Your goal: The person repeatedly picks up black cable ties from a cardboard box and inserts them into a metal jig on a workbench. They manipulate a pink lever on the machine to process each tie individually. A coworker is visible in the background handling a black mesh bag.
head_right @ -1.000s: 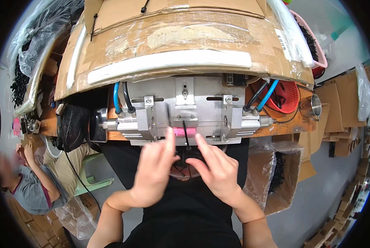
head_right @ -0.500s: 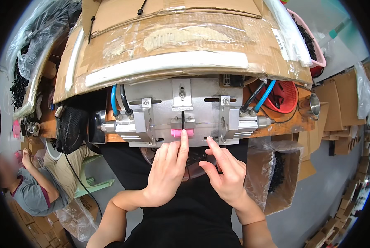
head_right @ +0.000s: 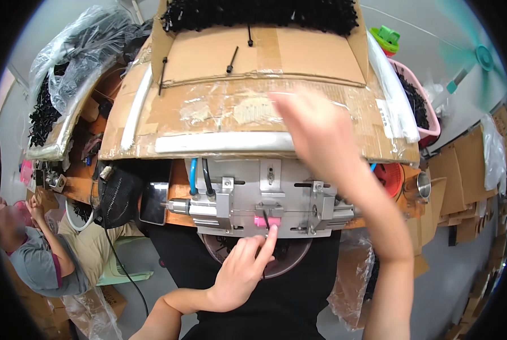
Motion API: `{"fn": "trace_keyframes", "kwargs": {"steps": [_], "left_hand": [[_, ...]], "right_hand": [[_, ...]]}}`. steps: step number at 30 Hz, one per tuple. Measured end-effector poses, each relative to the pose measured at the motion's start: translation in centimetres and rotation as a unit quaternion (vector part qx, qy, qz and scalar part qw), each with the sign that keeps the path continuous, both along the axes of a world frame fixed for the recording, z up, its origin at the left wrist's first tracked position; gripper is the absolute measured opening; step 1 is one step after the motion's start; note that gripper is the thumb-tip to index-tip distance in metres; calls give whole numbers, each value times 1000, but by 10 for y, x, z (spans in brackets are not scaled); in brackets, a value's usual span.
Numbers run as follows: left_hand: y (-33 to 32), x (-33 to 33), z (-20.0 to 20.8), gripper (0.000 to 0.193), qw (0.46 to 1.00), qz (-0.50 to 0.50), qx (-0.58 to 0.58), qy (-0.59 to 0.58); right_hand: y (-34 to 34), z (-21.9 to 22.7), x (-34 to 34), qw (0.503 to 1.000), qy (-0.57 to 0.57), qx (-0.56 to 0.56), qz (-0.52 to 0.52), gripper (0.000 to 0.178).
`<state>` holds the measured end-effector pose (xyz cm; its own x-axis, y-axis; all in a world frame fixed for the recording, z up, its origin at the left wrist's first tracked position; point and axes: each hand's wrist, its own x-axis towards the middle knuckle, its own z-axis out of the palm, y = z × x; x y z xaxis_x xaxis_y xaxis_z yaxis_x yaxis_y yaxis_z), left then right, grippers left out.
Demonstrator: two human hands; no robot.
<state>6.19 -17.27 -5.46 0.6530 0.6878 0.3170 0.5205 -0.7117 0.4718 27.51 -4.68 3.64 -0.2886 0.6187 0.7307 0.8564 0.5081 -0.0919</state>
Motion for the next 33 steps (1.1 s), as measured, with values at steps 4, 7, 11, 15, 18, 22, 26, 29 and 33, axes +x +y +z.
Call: {"fn": "trace_keyframes", "kwargs": {"steps": [4,7,11,15,18,22,26,29,33], "left_hand": [[21,-15,19,61,996,-62,14,-57],[58,-34,42,55,995,-8,44,-88],[155,-61,61,32,985,132,87,-71],[278,-79,71,21,954,183,214,-99],[329,-62,75,18,927,270,255,47],[344,-34,81,15,891,353,231,169],[340,-27,85,13,890,364,165,222],[323,-41,91,13,943,269,132,147],[280,-32,85,12,994,-11,103,42]], "right_hand": [[149,8,35,985,-143,-46,-89,21],[192,10,45,983,-166,-83,2,21],[171,5,39,976,-180,-102,71,14],[113,9,37,954,-278,-89,73,19],[81,5,50,955,-276,-69,79,23],[69,1,65,969,-225,-53,92,26],[61,2,66,957,-273,-47,83,17],[44,1,66,966,-243,-49,78,21],[9,-7,78,997,-37,-67,16,33]]}}
